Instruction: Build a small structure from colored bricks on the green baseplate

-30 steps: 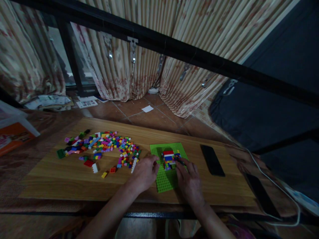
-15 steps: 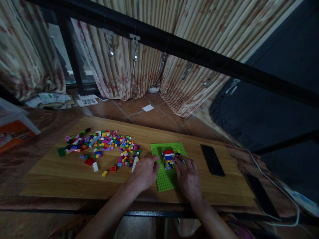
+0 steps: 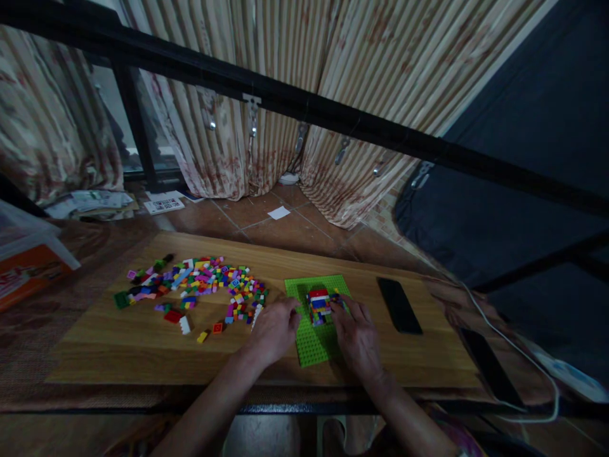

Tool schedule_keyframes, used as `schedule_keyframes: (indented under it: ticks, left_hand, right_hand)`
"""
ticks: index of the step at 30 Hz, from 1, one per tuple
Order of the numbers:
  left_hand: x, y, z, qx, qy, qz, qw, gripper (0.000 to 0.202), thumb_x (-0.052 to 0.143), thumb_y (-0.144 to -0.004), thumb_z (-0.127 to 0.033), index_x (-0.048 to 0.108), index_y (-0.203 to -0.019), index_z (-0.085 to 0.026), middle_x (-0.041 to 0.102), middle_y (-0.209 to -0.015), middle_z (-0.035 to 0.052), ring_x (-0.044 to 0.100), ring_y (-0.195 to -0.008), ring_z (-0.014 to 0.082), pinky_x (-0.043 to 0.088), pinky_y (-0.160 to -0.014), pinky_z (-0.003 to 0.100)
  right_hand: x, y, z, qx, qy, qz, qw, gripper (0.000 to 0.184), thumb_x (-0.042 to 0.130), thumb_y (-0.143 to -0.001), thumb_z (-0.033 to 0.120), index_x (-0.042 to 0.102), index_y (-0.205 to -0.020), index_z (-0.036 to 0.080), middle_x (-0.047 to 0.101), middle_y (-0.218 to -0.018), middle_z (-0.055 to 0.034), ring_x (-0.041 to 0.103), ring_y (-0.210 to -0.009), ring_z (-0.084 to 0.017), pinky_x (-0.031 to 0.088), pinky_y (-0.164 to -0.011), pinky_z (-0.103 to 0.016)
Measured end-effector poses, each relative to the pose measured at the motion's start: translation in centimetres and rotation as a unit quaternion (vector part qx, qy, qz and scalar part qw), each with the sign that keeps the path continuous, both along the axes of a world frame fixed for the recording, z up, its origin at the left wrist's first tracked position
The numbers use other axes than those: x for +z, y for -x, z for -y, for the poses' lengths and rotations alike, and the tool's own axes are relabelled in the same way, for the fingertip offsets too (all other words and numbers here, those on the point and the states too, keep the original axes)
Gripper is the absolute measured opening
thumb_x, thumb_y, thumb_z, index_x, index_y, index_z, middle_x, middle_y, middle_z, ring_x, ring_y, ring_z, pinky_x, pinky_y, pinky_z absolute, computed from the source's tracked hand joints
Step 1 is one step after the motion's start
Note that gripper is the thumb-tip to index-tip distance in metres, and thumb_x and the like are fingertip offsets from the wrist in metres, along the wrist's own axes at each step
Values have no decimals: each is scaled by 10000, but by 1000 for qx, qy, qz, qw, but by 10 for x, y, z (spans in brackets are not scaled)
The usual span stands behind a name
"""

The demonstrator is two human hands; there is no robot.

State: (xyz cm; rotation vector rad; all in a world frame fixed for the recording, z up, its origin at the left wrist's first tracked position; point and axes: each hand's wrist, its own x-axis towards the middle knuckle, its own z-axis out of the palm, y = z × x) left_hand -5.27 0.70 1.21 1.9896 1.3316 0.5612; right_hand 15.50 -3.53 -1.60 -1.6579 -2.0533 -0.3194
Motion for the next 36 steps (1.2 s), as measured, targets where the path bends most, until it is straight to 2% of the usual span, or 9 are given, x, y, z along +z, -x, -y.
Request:
schedule_keyframes:
  ticks: [5,8,12,16,18,23,30,36]
  left_hand:
    - [9,19,-12,52,-22,70,996,252,471,-846,-200,662,-1010,-195,716,-881,50,654,-792,170,481,-754,284]
    - [14,39,-26,146,-45,151,977,263,493,-839,-264,664,-1016,-172,711,-903,63,650,-801,178,490,-761,291]
    - [20,68,-41,264,-58,306,913,328,578,-780,-320,657,-1037,-133,697,-873,67,643,-770,176,504,-708,282]
    - [27,88,-45,340,-31,435,833,330,619,-732,-315,661,-984,-106,674,-752,43,624,-667,143,497,-617,243]
    - [29,93,-45,350,-21,459,816,332,638,-712,-309,663,-972,-104,674,-740,41,621,-653,135,493,-601,233]
    - [30,97,-45,350,-14,487,800,313,649,-697,-284,666,-953,-104,678,-749,47,634,-705,143,501,-614,232]
    - [30,98,-42,341,-4,487,804,276,638,-706,-256,672,-936,-108,681,-754,46,633,-683,135,499,-589,219]
    - [31,104,-44,348,-9,491,799,279,635,-704,-251,670,-944,-112,679,-747,43,635,-696,140,506,-610,229]
  right_hand:
    - [7,18,29,-37,-66,-117,990,289,469,-916,222,611,-1168,235,602,-1146,-110,569,-1041,-237,505,-867,-432]
    - [-1,44,54,7,-15,-163,987,251,477,-910,203,641,-1097,240,629,-1097,-94,595,-1014,-217,524,-861,-398]
    - [-12,79,72,37,59,-212,975,242,477,-910,197,648,-1078,235,637,-1095,-92,603,-1018,-209,529,-869,-371]
    - [-14,102,60,55,80,-232,968,243,477,-910,215,646,-1084,233,645,-1066,-91,607,-995,-215,525,-858,-376]
    - [-12,111,47,61,78,-229,968,235,480,-904,213,653,-1062,233,651,-1036,-83,608,-973,-213,520,-852,-374]
    - [-8,136,15,80,94,-195,973,224,499,-880,214,656,-1037,240,639,-997,-61,592,-949,-204,499,-825,-344]
    - [-12,154,-16,79,115,-148,979,241,548,-850,237,639,-1072,223,603,-912,-60,552,-893,-225,460,-801,-353]
    - [-11,161,-24,72,123,-121,982,234,579,-840,288,649,-1053,221,596,-917,-61,525,-881,-235,447,-811,-373]
